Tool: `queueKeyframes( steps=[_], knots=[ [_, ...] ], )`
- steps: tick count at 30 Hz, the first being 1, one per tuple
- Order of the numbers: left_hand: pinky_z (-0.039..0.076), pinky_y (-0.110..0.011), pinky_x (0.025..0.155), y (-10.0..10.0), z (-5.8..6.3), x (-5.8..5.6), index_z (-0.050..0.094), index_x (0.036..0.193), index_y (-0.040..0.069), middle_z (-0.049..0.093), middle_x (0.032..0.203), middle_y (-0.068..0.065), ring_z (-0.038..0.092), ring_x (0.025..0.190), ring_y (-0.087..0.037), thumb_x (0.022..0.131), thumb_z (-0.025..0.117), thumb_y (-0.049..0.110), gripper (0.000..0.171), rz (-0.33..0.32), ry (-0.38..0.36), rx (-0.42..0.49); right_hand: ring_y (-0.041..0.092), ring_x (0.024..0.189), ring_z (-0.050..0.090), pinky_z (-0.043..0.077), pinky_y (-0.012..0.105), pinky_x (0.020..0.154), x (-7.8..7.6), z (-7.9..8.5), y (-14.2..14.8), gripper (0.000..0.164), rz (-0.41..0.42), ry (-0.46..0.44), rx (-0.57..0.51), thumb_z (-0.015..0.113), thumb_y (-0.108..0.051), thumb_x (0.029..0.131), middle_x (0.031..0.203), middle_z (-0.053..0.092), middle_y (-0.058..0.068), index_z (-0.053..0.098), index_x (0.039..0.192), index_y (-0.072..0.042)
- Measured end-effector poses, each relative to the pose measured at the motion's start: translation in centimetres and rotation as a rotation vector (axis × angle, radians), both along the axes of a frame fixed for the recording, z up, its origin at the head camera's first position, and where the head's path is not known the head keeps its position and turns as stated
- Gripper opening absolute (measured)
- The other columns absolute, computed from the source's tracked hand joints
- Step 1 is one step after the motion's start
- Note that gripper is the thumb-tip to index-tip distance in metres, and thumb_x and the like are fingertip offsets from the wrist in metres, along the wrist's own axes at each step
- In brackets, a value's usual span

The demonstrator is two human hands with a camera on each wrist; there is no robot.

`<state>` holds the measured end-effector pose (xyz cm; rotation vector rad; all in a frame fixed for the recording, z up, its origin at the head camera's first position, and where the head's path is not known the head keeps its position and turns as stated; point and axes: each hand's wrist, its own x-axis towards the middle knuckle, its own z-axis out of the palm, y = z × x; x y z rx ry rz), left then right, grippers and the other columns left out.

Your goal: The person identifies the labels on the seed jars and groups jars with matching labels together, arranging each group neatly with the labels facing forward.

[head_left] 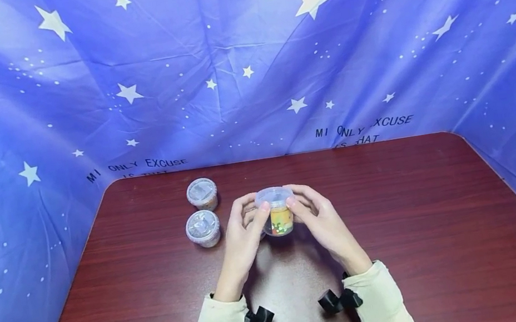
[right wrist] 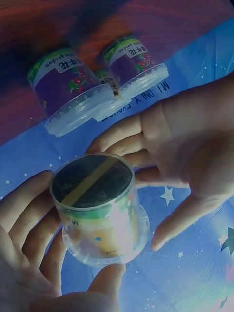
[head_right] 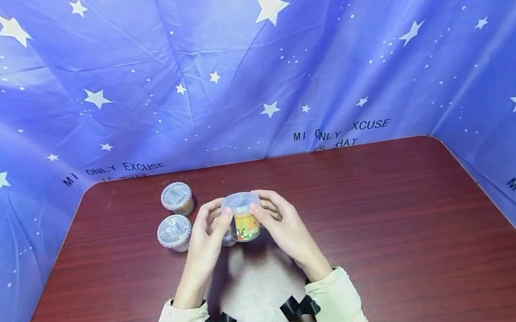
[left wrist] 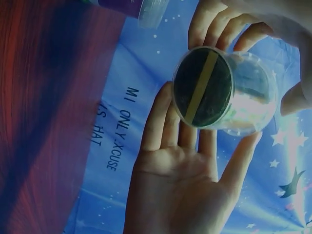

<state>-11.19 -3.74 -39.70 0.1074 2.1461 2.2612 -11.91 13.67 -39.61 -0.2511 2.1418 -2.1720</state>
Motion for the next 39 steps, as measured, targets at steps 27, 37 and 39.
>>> queueKeyframes(
  steps=[27,37,39],
  knots=[
    [0.055,-0.029,0.081,-0.1,0.7,0.4,0.06,0.134,0.008,0.066,0.118,-0.013,0.064,0.104,-0.019,0.094,0.069,0.027,0.045,0.062,0.008,-0.073,0.013,0.095,0.066,0.056,0.03,0.086,0.5,0.3,-0.6,0.036,-0.062,-0.032,0.03,0.049,-0.022,0.105,0.119,0.063,0.019,0.054,0.135,-0.004],
    [0.055,-0.025,0.073,-0.4,0.6,0.4,0.058,0.132,0.006,0.066,0.118,-0.014,0.063,0.107,-0.023,0.089,0.074,0.022,0.049,0.054,0.01,-0.021,0.012,0.097,0.066,0.055,0.036,0.091,0.6,0.2,-0.9,0.036,-0.033,-0.034,0.006,0.051,-0.021,0.104,0.124,0.063,0.021,0.052,0.136,-0.003],
    [0.055,-0.025,0.072,-0.5,0.6,0.4,0.059,0.132,0.007,0.066,0.118,-0.013,0.063,0.106,-0.021,0.089,0.074,0.023,0.048,0.045,0.003,-0.01,0.013,0.097,0.067,0.055,0.035,0.091,0.6,0.3,-0.9,0.037,-0.019,-0.04,0.005,0.05,-0.022,0.105,0.124,0.062,0.02,0.052,0.137,-0.002]
  ],
)
